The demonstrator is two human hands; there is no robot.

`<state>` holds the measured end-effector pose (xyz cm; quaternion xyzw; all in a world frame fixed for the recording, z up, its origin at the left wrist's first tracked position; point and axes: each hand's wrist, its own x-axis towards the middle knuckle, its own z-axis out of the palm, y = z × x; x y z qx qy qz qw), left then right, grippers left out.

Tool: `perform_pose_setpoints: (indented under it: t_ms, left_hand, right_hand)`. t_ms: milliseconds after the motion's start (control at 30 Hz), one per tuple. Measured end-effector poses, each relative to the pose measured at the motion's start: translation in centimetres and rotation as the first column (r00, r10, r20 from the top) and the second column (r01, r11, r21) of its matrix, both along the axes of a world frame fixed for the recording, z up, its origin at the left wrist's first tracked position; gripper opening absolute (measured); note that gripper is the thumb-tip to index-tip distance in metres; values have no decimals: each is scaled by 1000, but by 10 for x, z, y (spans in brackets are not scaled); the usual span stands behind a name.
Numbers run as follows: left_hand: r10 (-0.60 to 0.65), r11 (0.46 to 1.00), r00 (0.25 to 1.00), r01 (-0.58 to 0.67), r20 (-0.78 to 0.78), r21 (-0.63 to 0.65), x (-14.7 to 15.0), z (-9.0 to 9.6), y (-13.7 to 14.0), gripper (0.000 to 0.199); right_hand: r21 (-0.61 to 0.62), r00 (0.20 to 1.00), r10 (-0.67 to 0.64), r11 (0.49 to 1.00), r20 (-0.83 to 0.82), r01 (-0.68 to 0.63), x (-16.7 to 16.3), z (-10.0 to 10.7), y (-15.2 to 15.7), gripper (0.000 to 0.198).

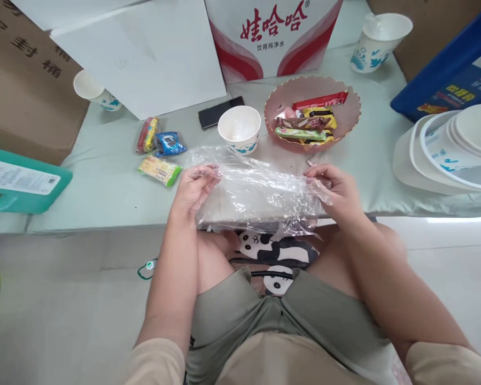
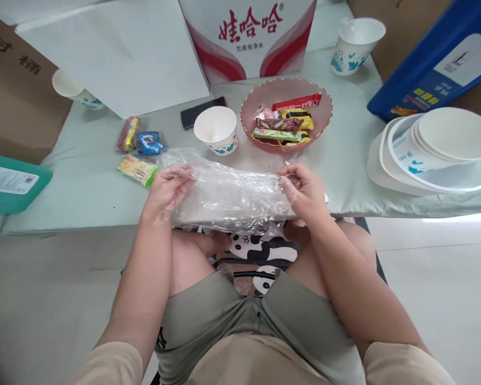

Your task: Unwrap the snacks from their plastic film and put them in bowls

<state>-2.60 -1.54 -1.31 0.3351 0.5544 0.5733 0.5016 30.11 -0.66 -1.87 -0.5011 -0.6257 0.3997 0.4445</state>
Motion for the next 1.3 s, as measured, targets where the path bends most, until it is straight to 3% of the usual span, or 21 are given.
perform_pose_setpoints:
  t_ms: [67,133,200,267,433,667,800,867,967,1133,1300]
  left_hand:
    - [-58,998,998,58,-2,-21,-1,3,-3,23]
    - [-201,974,979,202,17,-100,-3,5,-6,40]
    - [-368,906,929,366,30,-212,-5,6,-8,57]
    - [-443,860,896,427,6,-278,-6,4,-8,56]
    - [-187,976,981,180,-43,-121,-4,0,-3,29]
    - [-72,997,997,73,40,-29,-3,3,1,3]
    - [-26,996,999,29,33,-82,-4,-1,4,33]
    - [-19,998,1000,19,-4,-61,-4,-4,5,33]
    - [-47,998,998,46,-35,-33,-3,-8,4,36]
    - [-161,987,981,161,-112,-15,-6,-16,4,72]
    - [-233,972,965,233,-117,-14,-13,-24,7,90]
  right_hand:
    - [8,992,-103,995,-70,104,-2,-1,1,22]
    - [-15,969,-173,985,-176,173,-4,-1,1,24]
    - [-59,953,-196,981,-231,188,-5,-2,1,26]
    - [-83,950,-205,978,-237,191,-4,-2,1,27]
    - [-79,946,-214,977,-243,200,1,0,1,22]
    - [-180,933,-176,976,-315,123,7,4,7,19]
    - [-264,902,-144,964,-407,35,6,3,9,31]
    - [-283,903,-155,958,-402,38,3,1,8,37]
    - [-295,938,-161,953,-307,68,-1,-2,6,28]
    - [-277,964,-88,961,-252,15,1,-14,9,72]
    - [-168,963,-139,981,-232,101,5,-22,15,70]
